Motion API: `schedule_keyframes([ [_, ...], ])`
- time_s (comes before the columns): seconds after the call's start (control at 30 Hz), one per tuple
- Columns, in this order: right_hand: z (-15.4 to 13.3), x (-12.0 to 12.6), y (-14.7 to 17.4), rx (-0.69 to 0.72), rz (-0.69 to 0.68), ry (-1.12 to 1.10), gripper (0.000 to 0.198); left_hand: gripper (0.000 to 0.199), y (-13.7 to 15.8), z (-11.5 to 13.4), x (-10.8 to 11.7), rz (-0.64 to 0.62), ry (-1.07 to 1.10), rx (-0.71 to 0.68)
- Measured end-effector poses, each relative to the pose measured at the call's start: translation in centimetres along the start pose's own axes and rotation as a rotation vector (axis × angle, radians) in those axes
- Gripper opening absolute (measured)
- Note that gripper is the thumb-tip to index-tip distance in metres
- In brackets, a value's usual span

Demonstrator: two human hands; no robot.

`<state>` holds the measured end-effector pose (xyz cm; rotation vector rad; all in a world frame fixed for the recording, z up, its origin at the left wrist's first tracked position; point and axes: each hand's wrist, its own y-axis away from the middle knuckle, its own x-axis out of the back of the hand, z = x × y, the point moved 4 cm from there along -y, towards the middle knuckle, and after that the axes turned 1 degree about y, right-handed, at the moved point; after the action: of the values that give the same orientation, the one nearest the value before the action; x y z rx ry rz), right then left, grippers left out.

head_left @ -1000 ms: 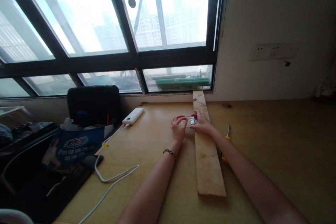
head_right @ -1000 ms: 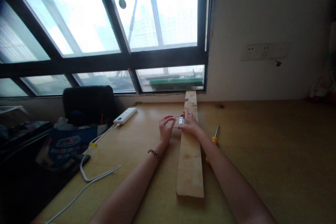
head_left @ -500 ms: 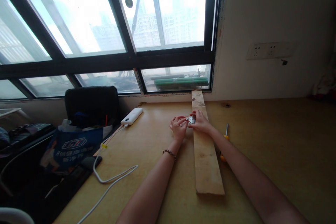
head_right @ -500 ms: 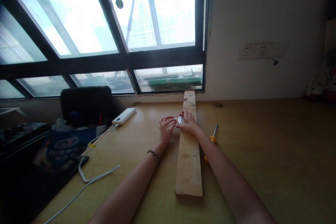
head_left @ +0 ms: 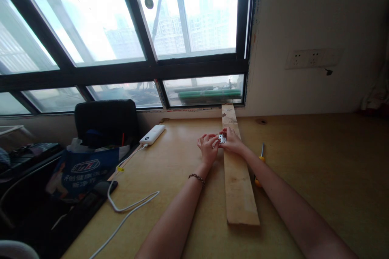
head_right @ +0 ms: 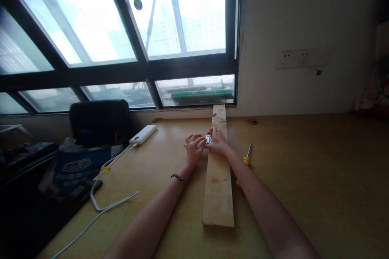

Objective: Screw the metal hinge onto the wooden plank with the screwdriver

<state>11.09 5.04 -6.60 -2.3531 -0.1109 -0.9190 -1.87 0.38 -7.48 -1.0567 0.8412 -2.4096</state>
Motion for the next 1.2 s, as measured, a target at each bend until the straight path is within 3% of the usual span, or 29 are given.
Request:
schedule_keyframes([
  [0.3,-0.2,0.0,0.0,-0.010,-0.004,0.000,0.059,0.021,0.2,1.1,0.3,-0.042,-0.072,-0.102],
  [0.63,0.1,-0.1,0.0,-0.001,0.006,-0.008,0.061,0.015,0.1,0.8,0.7,0.032,-0.043,-0.025],
  [0.9,0.1,0.0,0.0,-0.003,0.001,-0.011,0.057,0.017,-0.2,0.7,0.3,-0.045,-0.004,-0.034],
  [1.2,0.3,-0.1,0.0,-0.001,0.002,-0.010,0.054,0.010,-0.2,0.1,0.2,-0.019,0.010,0.012],
])
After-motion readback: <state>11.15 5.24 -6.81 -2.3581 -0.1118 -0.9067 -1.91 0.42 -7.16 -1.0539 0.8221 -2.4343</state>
